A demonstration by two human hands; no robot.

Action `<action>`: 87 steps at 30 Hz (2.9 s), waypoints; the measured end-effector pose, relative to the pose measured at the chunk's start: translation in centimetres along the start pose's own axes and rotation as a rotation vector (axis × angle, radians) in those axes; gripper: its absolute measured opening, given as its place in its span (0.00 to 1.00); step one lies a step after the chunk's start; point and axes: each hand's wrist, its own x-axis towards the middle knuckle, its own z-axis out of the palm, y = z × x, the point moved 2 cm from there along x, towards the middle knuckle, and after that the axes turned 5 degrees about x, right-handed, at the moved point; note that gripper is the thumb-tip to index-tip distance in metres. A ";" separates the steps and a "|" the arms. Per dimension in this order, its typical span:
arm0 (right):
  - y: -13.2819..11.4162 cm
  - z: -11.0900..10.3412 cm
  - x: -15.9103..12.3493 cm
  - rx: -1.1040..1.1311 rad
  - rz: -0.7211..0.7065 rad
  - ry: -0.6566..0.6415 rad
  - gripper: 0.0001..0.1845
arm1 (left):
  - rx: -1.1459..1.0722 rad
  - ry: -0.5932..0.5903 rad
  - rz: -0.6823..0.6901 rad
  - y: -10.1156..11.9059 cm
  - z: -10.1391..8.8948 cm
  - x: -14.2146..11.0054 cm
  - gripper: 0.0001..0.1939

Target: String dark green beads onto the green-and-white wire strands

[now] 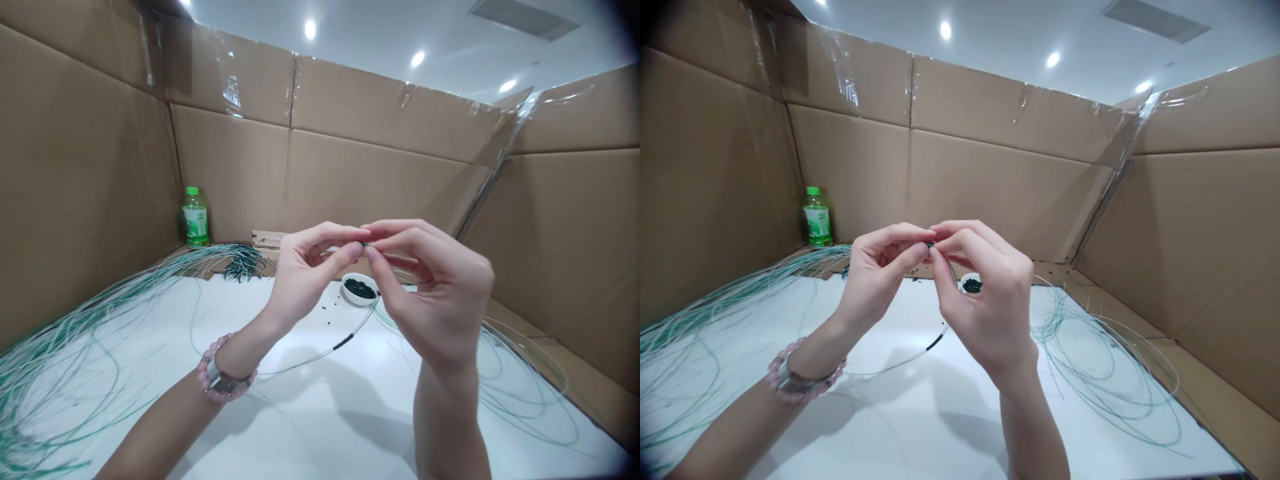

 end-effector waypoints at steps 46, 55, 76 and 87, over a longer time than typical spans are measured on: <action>-0.4 0.5 0.1 -0.125 -0.059 0.055 0.08 | 0.277 0.201 0.167 2.0 -1.1 0.1 0.07; -0.5 0.2 0.2 -0.150 -0.055 0.030 0.08 | 0.303 0.194 0.184 2.1 -0.9 0.0 0.04; -0.2 0.3 0.1 -0.160 -0.065 0.031 0.09 | 0.364 0.187 0.210 2.2 -0.9 0.0 0.05; -0.1 0.3 0.1 -0.165 -0.076 -0.006 0.08 | 0.422 0.133 0.371 2.2 -1.0 0.0 0.08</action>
